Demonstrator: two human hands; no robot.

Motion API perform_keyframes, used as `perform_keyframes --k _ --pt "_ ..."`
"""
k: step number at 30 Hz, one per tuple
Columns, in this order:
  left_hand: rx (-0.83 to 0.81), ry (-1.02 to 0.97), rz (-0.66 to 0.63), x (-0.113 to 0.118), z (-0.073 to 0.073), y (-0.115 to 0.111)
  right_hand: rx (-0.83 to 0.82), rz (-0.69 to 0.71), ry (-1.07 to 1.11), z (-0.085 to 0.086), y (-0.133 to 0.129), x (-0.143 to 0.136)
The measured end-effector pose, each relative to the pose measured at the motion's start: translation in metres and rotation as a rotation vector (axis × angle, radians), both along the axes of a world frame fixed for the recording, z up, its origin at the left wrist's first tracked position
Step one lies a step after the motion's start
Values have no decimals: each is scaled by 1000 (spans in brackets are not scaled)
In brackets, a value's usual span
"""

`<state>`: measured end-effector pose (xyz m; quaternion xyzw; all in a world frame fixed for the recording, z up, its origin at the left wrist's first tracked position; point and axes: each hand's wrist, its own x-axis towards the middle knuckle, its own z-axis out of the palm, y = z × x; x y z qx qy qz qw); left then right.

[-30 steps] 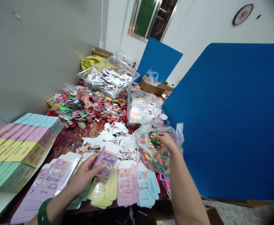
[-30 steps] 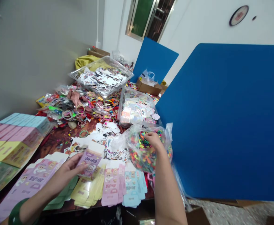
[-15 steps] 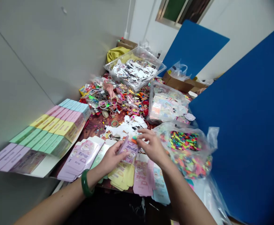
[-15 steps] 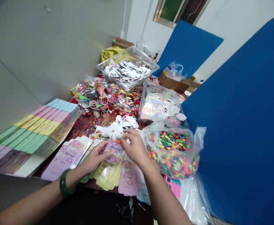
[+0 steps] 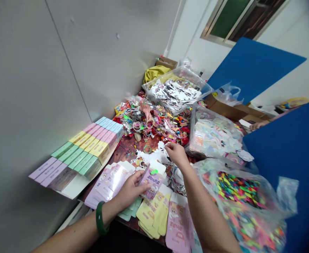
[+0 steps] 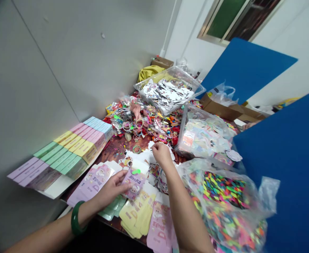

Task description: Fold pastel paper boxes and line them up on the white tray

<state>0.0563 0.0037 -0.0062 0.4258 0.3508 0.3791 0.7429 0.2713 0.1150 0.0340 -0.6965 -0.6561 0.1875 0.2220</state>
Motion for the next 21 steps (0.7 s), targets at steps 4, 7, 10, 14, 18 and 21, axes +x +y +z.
perform_keyframes --k 4,7,10,14,18,21 --pt "-55 -41 8 -10 -2 -1 -45 107 18 -28 45 -42" --pt "-53 -57 35 -17 -2 1 -47 180 29 -42 69 -79" --pt "-49 -77 67 -22 -2 5 -43 206 48 -52 89 -111" --pt "-67 -73 116 -31 -4 10 -82 169 112 -64 108 -130" --pt "-81 -73 184 -41 -5 14 -148 142 262 -67 110 -118" --pt "-90 -47 223 -49 -3 18 -237 143 434 -55 95 -94"
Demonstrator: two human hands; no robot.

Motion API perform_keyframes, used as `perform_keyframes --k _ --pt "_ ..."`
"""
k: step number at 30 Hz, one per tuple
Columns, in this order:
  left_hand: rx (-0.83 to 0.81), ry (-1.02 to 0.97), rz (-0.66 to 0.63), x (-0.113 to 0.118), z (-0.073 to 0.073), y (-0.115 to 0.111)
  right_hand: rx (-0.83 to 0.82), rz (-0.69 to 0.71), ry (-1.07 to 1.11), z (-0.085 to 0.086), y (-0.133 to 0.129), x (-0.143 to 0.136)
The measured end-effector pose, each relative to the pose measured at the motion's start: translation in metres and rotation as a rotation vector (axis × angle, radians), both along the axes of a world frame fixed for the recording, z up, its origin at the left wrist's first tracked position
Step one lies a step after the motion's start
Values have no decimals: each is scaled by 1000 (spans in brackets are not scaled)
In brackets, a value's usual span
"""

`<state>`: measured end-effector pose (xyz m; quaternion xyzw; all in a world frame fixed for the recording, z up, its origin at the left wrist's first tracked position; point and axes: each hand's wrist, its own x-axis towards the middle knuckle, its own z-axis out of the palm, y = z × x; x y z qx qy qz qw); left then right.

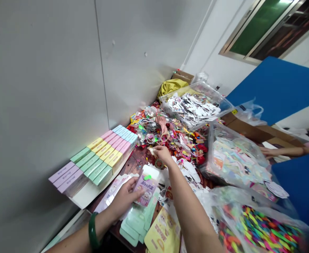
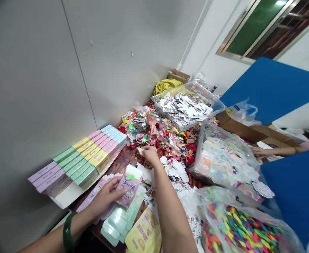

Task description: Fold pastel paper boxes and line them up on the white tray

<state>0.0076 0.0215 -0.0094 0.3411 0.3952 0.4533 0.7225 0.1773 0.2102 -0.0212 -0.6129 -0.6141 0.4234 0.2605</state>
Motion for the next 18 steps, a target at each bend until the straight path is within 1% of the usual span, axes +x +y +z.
perform_keyframes --k 4,6,8,11,15,18 --pt "28 38 5 -5 0 6 -86 31 228 28 -33 33" --pt "55 70 5 -5 0 8 -103 38 339 41 -48 44" --pt "85 98 13 -4 0 8 -130 45 507 51 -61 50" --pt "115 114 23 -3 3 6 -180 61 733 60 -76 55" --pt "127 142 32 0 8 3 -211 87 828 66 -91 54" --pt "130 149 27 3 8 0 -208 97 854 69 -98 53"
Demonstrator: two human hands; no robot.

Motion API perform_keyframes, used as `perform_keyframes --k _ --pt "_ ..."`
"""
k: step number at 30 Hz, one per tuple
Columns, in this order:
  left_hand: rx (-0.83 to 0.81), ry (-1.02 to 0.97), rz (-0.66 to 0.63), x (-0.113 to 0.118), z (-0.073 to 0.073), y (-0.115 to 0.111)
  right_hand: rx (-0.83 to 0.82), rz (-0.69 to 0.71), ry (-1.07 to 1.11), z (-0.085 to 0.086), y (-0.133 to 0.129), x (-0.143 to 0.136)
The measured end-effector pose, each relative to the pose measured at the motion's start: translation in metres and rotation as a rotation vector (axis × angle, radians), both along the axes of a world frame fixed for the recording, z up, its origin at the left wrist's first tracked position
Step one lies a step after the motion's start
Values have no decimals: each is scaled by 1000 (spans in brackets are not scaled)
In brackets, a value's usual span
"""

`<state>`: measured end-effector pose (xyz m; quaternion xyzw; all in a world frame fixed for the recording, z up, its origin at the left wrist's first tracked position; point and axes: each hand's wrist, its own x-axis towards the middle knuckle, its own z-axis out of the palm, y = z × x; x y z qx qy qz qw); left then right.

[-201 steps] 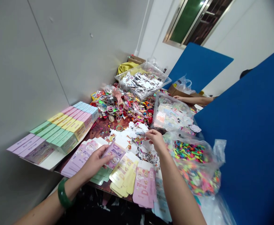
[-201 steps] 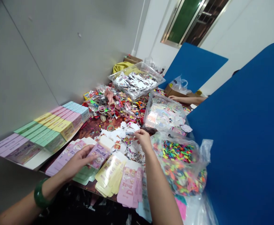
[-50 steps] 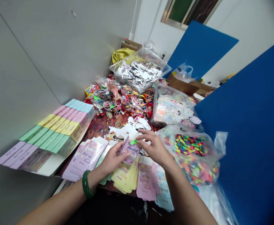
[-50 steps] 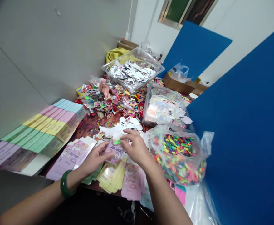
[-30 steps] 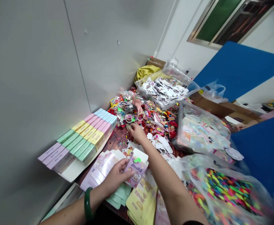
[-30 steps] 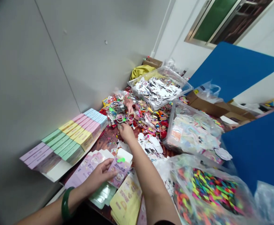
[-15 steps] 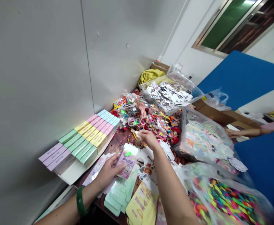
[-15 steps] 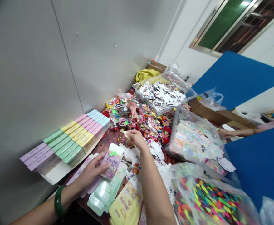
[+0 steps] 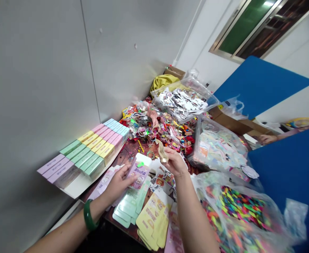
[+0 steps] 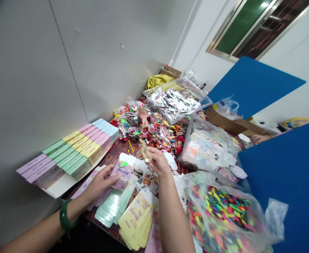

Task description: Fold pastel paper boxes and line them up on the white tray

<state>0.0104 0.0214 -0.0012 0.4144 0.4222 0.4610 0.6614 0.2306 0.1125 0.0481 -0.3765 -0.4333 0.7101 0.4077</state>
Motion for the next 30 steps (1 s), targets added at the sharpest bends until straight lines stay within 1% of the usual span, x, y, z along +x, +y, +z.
perform_keyframes --k 5,11,14,17,19,21,23,25,26,28,30 --pt "24 4 -6 3 2 -3 6 -48 12 1 -7 2" --pt "32 16 -13 5 4 -5 6 -188 59 -4 -11 8" --pt "35 10 -10 7 1 -6 40 -232 -33 -4 -15 7" --pt "46 9 -4 9 -4 -6 112 -249 -133 1 -21 4" --pt "58 9 2 11 -5 -5 178 -245 -239 6 -26 -1" --pt "72 20 -6 13 -5 -5 265 -283 -407 11 -33 -6" --pt "80 36 -21 14 -4 -4 399 -357 -615 17 -41 -10" --pt "78 39 -25 16 -3 -4 590 -388 -818 23 -50 -15" --pt "78 38 -24 16 -2 -3 696 -364 -907 25 -54 -18" --pt "88 44 -22 18 -1 -3 869 -251 -1020 29 -62 -24" --pt "107 64 -32 20 0 -3 931 -127 -1051 29 -69 -30"
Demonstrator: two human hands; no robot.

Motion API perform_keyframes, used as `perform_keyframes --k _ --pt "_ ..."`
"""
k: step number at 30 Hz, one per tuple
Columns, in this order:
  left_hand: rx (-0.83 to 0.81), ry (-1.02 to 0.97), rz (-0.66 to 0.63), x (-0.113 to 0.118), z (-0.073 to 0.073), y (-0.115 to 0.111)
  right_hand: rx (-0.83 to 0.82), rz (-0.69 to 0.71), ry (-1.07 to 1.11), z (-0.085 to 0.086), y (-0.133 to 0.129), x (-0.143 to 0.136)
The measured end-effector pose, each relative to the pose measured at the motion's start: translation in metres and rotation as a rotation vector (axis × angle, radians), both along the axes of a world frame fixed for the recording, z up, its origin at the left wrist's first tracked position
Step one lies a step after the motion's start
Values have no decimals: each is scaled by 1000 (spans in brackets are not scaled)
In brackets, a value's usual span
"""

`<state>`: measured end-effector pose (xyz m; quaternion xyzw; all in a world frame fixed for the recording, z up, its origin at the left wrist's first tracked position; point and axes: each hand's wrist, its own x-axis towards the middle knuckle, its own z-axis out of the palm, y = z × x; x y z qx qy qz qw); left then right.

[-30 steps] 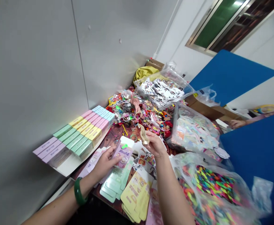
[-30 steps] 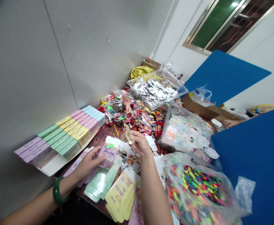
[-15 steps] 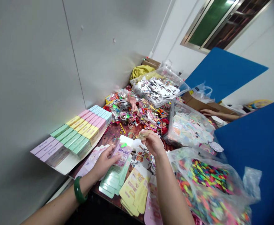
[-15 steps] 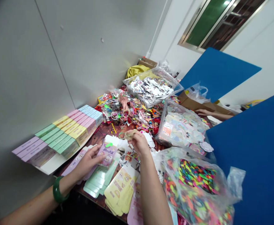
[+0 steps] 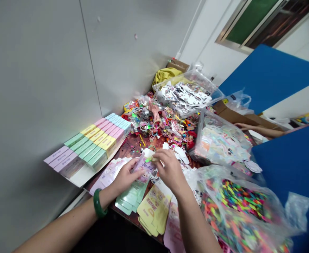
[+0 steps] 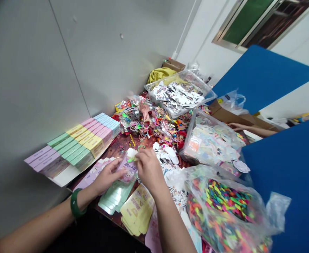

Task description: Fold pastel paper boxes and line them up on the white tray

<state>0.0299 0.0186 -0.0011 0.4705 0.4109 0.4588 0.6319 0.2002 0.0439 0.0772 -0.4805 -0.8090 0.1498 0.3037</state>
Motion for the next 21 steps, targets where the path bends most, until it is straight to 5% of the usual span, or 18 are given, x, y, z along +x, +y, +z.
perform_keyframes --k 12,17,21 --pt "154 238 10 1 -3 -2 -139 -20 -135 -6 -3 -3" --pt "178 235 0 2 -6 -1 -265 -68 14 -9 -6 -8" --pt "146 161 -1 3 -12 1 -514 161 53 -6 -8 -10"
